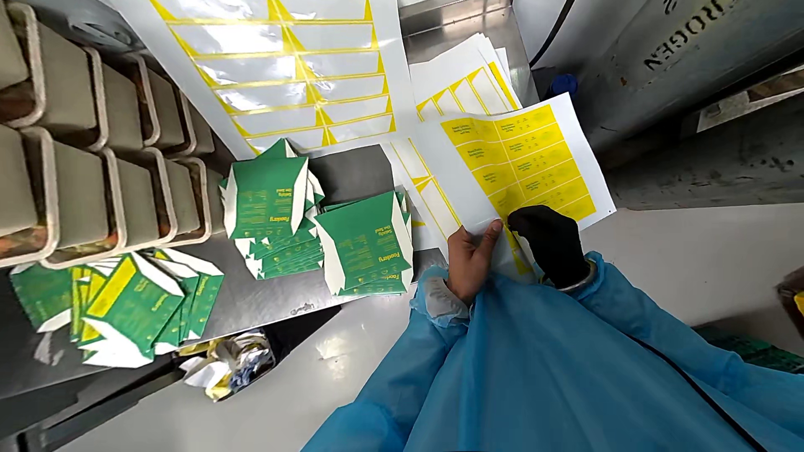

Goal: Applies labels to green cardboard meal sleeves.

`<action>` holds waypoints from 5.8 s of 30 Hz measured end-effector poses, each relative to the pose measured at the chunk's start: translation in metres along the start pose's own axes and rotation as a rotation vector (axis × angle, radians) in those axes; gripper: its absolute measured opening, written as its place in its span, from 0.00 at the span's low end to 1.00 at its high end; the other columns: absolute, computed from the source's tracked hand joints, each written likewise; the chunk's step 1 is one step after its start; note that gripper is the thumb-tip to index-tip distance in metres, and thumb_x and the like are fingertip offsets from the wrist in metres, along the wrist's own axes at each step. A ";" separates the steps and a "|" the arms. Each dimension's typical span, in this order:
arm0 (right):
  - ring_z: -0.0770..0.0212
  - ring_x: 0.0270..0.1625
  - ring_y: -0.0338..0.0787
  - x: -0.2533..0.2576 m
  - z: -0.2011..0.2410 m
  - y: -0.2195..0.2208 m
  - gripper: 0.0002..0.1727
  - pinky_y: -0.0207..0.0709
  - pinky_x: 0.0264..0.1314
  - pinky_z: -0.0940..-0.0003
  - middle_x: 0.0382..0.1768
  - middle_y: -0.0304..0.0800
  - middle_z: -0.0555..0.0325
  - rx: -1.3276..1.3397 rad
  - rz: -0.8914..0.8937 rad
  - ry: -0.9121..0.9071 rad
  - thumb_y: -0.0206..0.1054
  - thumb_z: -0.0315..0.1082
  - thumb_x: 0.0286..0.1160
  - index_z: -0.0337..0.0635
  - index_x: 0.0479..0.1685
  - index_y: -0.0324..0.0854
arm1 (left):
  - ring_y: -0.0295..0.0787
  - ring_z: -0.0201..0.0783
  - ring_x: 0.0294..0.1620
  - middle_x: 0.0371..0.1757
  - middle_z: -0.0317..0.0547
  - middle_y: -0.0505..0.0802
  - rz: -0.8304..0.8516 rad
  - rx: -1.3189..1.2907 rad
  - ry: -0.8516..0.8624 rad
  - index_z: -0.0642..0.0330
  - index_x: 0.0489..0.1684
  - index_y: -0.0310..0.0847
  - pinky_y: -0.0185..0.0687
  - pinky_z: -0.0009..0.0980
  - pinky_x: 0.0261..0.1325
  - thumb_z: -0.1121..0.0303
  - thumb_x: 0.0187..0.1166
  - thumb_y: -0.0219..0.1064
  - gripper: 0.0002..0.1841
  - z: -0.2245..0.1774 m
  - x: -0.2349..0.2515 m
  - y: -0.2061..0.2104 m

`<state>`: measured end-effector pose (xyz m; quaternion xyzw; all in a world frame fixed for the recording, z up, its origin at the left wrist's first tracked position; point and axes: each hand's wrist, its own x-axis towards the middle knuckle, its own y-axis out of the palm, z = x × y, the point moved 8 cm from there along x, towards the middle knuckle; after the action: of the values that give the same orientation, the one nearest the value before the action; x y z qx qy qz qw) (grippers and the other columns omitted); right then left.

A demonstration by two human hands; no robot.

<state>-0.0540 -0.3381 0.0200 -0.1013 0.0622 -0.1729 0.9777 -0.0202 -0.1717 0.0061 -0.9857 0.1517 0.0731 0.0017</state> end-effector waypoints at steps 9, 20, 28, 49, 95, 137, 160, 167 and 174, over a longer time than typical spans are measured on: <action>0.70 0.43 0.94 -0.009 0.007 0.011 0.07 0.90 0.48 0.74 0.42 0.97 0.60 0.091 0.018 -0.003 0.70 0.27 0.76 0.38 0.46 0.92 | 0.93 0.33 0.39 0.40 0.42 0.94 -0.002 -0.419 -0.282 0.58 0.48 0.87 0.92 0.35 0.47 0.68 0.85 0.66 0.06 0.014 -0.001 0.006; 0.68 0.57 0.92 0.000 0.027 0.007 0.16 0.87 0.60 0.68 0.54 0.96 0.63 -0.259 -0.005 -0.263 0.83 0.39 0.63 0.47 0.50 0.93 | 0.95 0.36 0.38 0.40 0.44 0.96 -0.149 -0.358 -0.157 0.60 0.49 0.87 0.94 0.36 0.47 0.68 0.83 0.70 0.06 0.009 0.002 -0.009; 0.65 0.62 0.91 -0.004 0.037 0.009 0.11 0.84 0.67 0.66 0.55 0.97 0.64 -0.371 -0.008 -0.463 0.77 0.36 0.73 0.48 0.51 0.95 | 0.93 0.41 0.52 0.52 0.49 0.93 -0.105 -0.729 -0.343 0.59 0.62 0.79 0.90 0.44 0.60 0.69 0.83 0.68 0.13 0.012 0.000 0.001; 0.75 0.37 0.91 0.009 0.030 0.008 0.06 0.87 0.43 0.75 0.34 0.96 0.66 -0.193 0.112 -0.239 0.72 0.34 0.74 0.44 0.35 0.94 | 0.94 0.37 0.43 0.43 0.45 0.96 -0.028 -0.606 -0.391 0.59 0.48 0.89 0.92 0.40 0.52 0.74 0.78 0.73 0.06 0.013 0.002 0.005; 0.70 0.35 0.81 0.111 0.057 -0.139 0.18 0.81 0.46 0.61 0.38 0.85 0.58 -0.486 -0.171 0.250 0.64 0.45 0.82 0.38 0.51 0.85 | 0.91 0.68 0.50 0.42 0.70 0.92 0.260 0.873 -0.800 0.71 0.39 0.88 0.82 0.70 0.54 0.28 0.81 0.50 0.44 0.052 -0.005 -0.087; 0.54 0.44 0.94 0.062 -0.033 0.275 0.18 0.83 0.50 0.40 0.37 0.96 0.57 -0.583 0.172 0.315 0.73 0.55 0.73 0.50 0.40 0.94 | 0.90 0.37 0.34 0.42 0.46 0.92 -0.740 0.288 -0.158 0.58 0.81 0.62 0.89 0.35 0.38 0.64 0.79 0.75 0.33 0.075 -0.009 -0.311; 0.47 0.45 0.87 0.065 -0.035 0.270 0.32 0.83 0.43 0.46 0.46 0.85 0.46 -0.676 -0.006 0.120 0.84 0.58 0.55 0.40 0.43 0.82 | 0.79 0.47 0.40 0.46 0.55 0.79 -1.037 0.537 -0.307 0.66 0.53 0.71 0.81 0.41 0.47 0.57 0.58 0.89 0.34 0.075 0.003 -0.317; 0.52 0.94 0.59 0.004 -0.025 0.329 0.32 0.49 0.95 0.43 0.90 0.66 0.53 -0.933 0.536 -0.679 0.44 0.50 0.93 0.44 0.88 0.67 | 0.71 0.55 0.84 0.80 0.59 0.79 -0.271 1.028 0.255 0.66 0.77 0.75 0.68 0.51 0.85 0.64 0.91 0.54 0.21 0.086 0.005 -0.270; 0.55 0.97 0.50 0.004 -0.052 0.296 0.56 0.37 0.98 0.42 0.94 0.53 0.51 -1.036 0.512 -0.507 0.45 0.78 0.77 0.41 0.94 0.54 | 0.42 0.45 0.97 0.97 0.45 0.53 -0.140 1.376 0.086 0.58 0.96 0.48 0.42 0.52 0.95 0.39 0.89 0.42 0.41 0.112 -0.003 -0.268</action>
<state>0.0382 -0.0770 -0.0955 -0.5814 -0.0738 0.1484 0.7966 0.0415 0.0873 -0.1094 -0.7702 0.0995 -0.0794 0.6250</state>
